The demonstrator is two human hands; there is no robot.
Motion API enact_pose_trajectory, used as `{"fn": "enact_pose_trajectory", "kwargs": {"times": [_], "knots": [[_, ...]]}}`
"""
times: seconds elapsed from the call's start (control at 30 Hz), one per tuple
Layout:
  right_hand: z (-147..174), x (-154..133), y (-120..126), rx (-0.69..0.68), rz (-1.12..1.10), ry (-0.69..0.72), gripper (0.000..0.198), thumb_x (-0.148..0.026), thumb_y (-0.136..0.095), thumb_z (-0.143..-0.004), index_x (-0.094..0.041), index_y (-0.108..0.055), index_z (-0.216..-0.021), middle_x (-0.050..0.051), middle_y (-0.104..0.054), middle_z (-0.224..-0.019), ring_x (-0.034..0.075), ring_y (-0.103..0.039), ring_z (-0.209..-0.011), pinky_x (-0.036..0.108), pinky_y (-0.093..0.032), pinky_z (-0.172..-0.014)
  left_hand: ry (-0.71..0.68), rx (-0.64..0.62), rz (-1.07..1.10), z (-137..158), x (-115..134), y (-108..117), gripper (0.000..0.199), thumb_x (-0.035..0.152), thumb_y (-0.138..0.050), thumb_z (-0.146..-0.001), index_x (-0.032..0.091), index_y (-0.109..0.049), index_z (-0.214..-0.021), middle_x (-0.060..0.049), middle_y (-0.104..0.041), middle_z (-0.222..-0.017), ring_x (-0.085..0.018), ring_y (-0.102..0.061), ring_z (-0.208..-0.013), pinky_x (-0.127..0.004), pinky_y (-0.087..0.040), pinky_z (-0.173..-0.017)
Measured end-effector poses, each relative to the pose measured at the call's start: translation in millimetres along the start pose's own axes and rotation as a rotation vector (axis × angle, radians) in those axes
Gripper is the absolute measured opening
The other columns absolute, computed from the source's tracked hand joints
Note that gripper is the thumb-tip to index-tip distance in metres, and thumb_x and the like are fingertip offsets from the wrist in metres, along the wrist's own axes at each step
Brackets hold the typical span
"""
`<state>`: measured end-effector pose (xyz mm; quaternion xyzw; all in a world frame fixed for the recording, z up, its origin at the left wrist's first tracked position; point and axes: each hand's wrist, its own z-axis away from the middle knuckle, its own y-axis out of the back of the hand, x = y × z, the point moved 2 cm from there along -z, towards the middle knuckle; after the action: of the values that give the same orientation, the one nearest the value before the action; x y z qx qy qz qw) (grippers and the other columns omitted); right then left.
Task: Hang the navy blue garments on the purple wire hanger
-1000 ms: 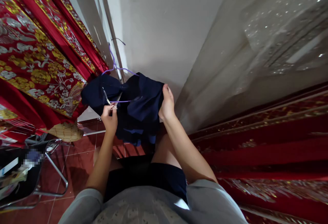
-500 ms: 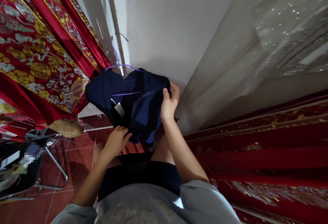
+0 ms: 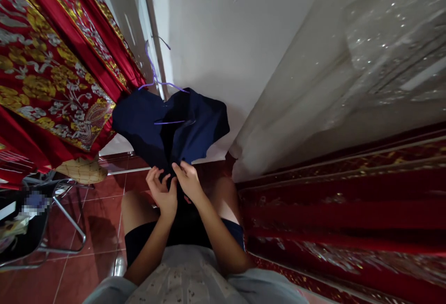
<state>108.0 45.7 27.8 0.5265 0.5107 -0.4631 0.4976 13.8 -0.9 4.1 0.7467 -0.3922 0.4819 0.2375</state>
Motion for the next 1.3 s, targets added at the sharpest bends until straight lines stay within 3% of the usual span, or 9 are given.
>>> {"fn": "enact_pose_trajectory", "kwargs": {"times": [0.1,0.2,0.3,0.47,0.63,0.87,1.1,1.23,1.3], "knots": [[-2,2,0,-0.016,-0.095,-0.04,0.045,-0.062,-0.061,-0.087,-0.024,-0.044,-0.072,-0.004,-0.041,-0.062,0.013,-0.043,-0.058,0.027,-0.041,-0.055,0.109,-0.116,-0.021,-12,-13,1,0.029,0.025,-0.07,-0.088,0.02,-0.063,-0.116,-0.009,-0.065,-0.111,-0.019,-0.067,-0.102,-0.033,-0.057,-0.091],[7,8,-1,0.075,-0.213,-0.058,0.042,-0.056,-0.073,-0.079,-0.025,-0.051,-0.098,0.0,-0.058,-0.086,0.016,-0.059,-0.072,0.031,-0.053,-0.069,0.156,-0.203,-0.06,-22,-20,7,0.013,0.028,-0.07,-0.088,0.018,-0.069,-0.097,-0.004,-0.068,-0.091,-0.017,-0.067,-0.087,-0.031,-0.056,-0.084],[15,7,3,0.247,-0.014,0.052,0.035,-0.044,-0.077,-0.076,-0.025,-0.054,-0.095,0.002,-0.059,-0.091,0.018,-0.058,-0.08,0.033,-0.052,-0.078,0.135,-0.153,-0.062,-23,-21,11,0.009,0.026,-0.072,-0.085,0.018,-0.067,-0.087,-0.002,-0.064,-0.083,-0.015,-0.064,-0.08,-0.028,-0.055,-0.079],[9,4,7,-0.042,0.2,0.126,0.018,-0.039,-0.071,-0.083,-0.024,-0.063,-0.079,0.001,-0.063,-0.078,0.018,-0.056,-0.072,0.032,-0.046,-0.071,0.098,-0.098,0.04,-13,-19,4,0.017,0.028,-0.07,-0.086,0.018,-0.067,-0.1,-0.005,-0.068,-0.094,-0.016,-0.069,-0.089,-0.031,-0.06,-0.085],[1,9,12,-0.096,0.25,0.123,0.02,-0.042,-0.068,-0.087,-0.023,-0.068,-0.082,0.002,-0.069,-0.082,0.017,-0.059,-0.07,0.032,-0.046,-0.07,0.161,-0.138,0.106,-8,-26,4,0.035,0.034,-0.075,-0.086,0.018,-0.064,-0.115,-0.01,-0.071,-0.102,-0.019,-0.073,-0.097,-0.034,-0.062,-0.091],[0,14,15,-0.164,0.305,0.123,0.021,-0.04,-0.064,-0.09,-0.021,-0.067,-0.08,0.001,-0.064,-0.076,0.015,-0.055,-0.068,0.029,-0.042,-0.067,0.16,-0.126,0.139,-8,-31,11,0.036,0.031,-0.075,-0.089,0.019,-0.062,-0.12,-0.009,-0.072,-0.102,-0.017,-0.073,-0.097,-0.032,-0.063,-0.089],[-4,14,12,-0.372,0.076,-0.092,0.027,-0.041,-0.06,-0.082,-0.018,-0.063,-0.068,-0.001,-0.058,-0.06,0.012,-0.048,-0.058,0.027,-0.035,-0.058,0.165,-0.12,0.129,-5,-29,10,0.042,0.021,-0.07,-0.09,0.021,-0.057,-0.13,-0.007,-0.071,-0.102,-0.015,-0.071,-0.099,-0.03,-0.061,-0.092],[-14,8,10,-0.279,-0.137,-0.305,0.028,-0.043,-0.067,-0.072,-0.015,-0.069,-0.071,-0.002,-0.054,-0.051,0.007,-0.032,-0.044,0.025,-0.017,-0.047,0.168,-0.131,0.105,-8,-30,6,0.039,0.022,-0.068,-0.092,0.02,-0.056,-0.128,-0.008,-0.071,-0.104,-0.016,-0.072,-0.099,-0.031,-0.06,-0.093],[-31,-7,12,-0.219,-0.226,-0.312,0.03,-0.043,-0.071,-0.067,-0.014,-0.072,-0.072,-0.001,-0.057,-0.053,0.005,-0.028,-0.041,0.026,-0.012,-0.045,0.152,-0.137,0.073,-10,-34,3,0.032,0.023,-0.067,-0.093,0.02,-0.058,-0.124,-0.008,-0.071,-0.103,-0.017,-0.072,-0.1,-0.033,-0.059,-0.094]]}}
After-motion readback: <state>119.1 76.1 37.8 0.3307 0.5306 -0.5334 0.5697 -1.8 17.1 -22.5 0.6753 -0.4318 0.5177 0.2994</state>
